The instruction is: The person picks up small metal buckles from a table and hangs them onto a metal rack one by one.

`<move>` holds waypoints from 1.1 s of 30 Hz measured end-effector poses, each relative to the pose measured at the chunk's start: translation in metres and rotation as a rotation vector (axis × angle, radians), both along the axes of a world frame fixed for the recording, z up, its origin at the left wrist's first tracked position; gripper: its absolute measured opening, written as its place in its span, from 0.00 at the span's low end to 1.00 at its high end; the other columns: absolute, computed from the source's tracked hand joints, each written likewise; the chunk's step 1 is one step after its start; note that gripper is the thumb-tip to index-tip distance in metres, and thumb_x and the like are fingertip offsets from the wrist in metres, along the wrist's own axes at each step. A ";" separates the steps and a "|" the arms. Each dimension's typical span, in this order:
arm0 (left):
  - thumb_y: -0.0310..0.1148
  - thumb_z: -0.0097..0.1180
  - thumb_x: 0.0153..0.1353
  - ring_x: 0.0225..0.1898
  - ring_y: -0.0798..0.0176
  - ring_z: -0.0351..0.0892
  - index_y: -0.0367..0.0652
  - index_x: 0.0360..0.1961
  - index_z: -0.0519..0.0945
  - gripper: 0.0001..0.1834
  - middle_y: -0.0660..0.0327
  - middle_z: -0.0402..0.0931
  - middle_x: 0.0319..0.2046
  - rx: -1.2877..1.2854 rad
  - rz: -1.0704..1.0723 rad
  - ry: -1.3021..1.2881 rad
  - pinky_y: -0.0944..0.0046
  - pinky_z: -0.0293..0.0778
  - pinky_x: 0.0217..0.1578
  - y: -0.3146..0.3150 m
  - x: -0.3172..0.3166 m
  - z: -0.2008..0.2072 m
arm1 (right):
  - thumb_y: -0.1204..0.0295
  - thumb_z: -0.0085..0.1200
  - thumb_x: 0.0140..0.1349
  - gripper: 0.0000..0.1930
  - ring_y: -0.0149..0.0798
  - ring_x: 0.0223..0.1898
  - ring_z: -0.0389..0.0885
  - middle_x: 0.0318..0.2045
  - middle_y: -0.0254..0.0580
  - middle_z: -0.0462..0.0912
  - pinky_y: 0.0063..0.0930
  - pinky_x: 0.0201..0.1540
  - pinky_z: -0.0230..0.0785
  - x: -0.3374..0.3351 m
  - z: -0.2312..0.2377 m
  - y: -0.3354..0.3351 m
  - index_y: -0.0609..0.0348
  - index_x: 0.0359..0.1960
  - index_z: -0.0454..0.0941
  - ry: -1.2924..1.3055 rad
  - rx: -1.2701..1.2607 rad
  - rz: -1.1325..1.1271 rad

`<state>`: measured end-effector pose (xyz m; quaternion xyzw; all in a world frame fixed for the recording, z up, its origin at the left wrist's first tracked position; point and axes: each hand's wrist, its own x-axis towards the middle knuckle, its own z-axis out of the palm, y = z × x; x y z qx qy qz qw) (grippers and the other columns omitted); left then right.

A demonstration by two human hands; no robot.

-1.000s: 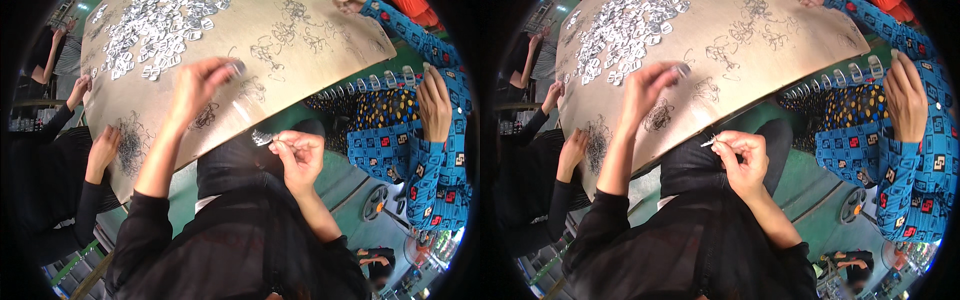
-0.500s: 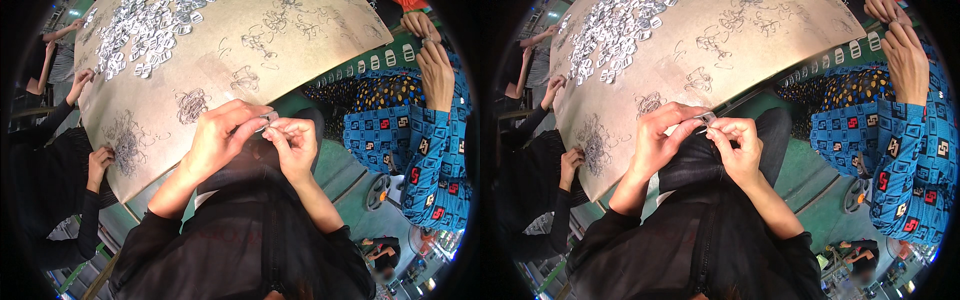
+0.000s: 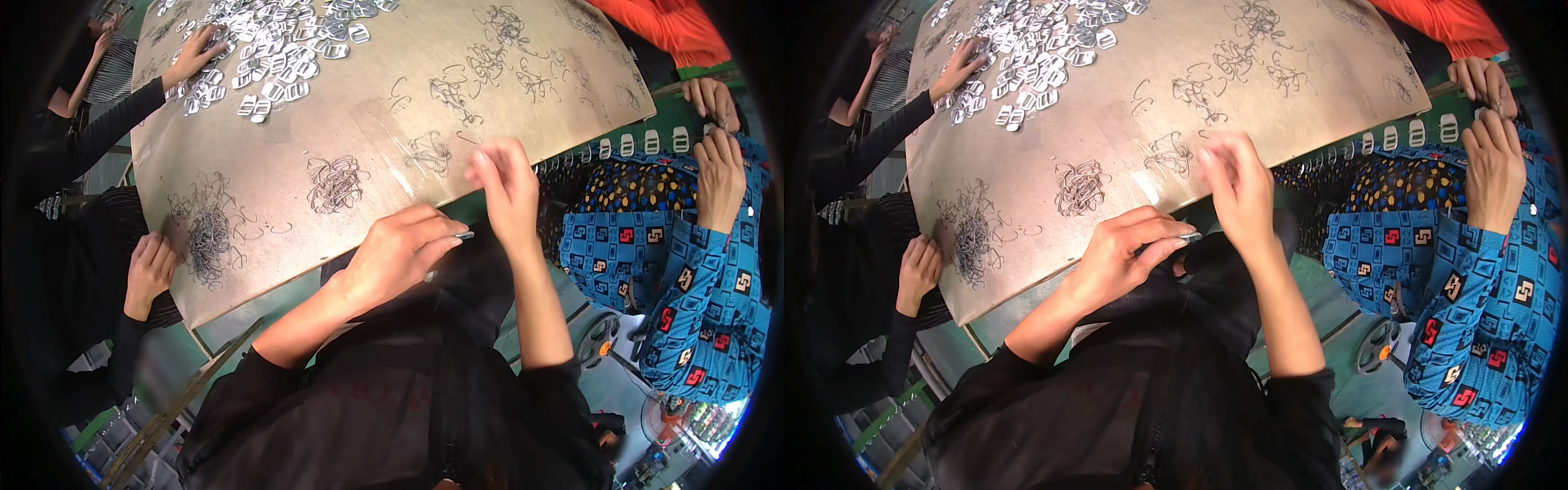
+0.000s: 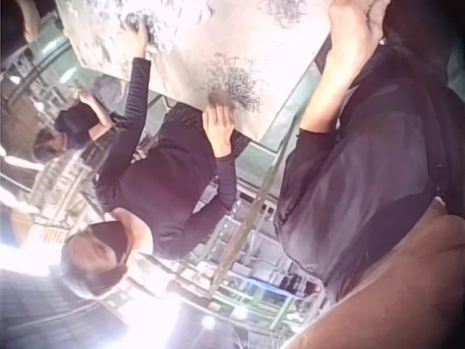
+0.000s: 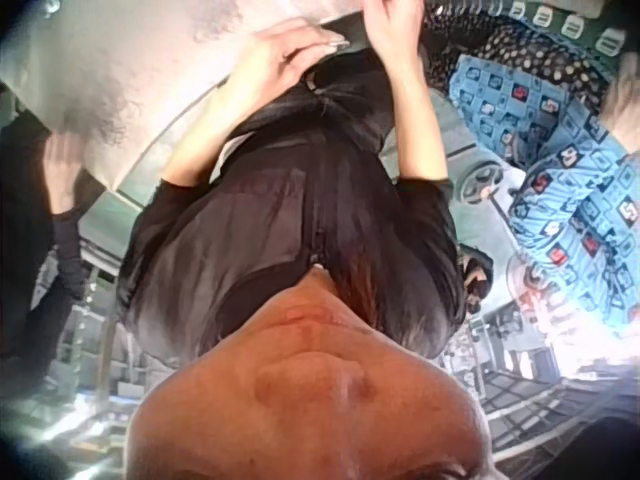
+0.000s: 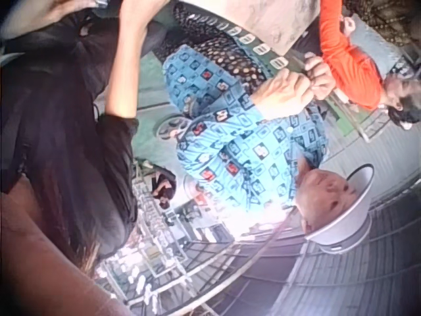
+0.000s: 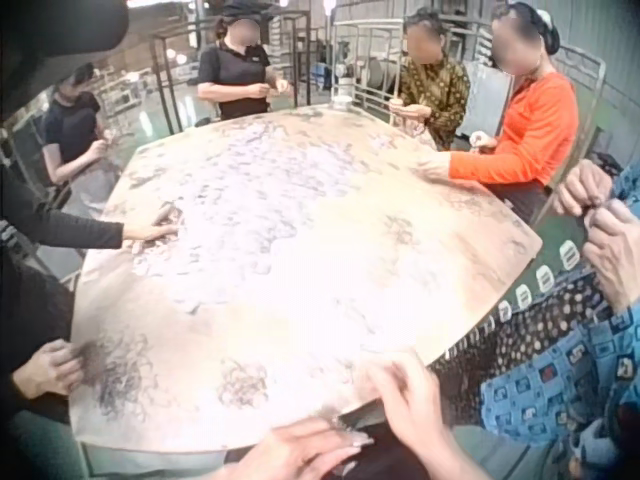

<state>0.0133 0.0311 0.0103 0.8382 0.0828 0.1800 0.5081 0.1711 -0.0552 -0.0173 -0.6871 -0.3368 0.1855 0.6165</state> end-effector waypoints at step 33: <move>0.23 0.58 0.56 0.29 0.72 0.78 0.37 0.38 0.81 0.08 0.62 0.81 0.30 -0.073 0.133 0.125 0.72 0.73 0.32 -0.017 0.012 0.008 | 0.72 0.55 0.60 0.08 0.28 0.27 0.79 0.30 0.39 0.80 0.16 0.25 0.68 -0.020 0.043 -0.070 0.64 0.36 0.76 0.430 0.057 0.091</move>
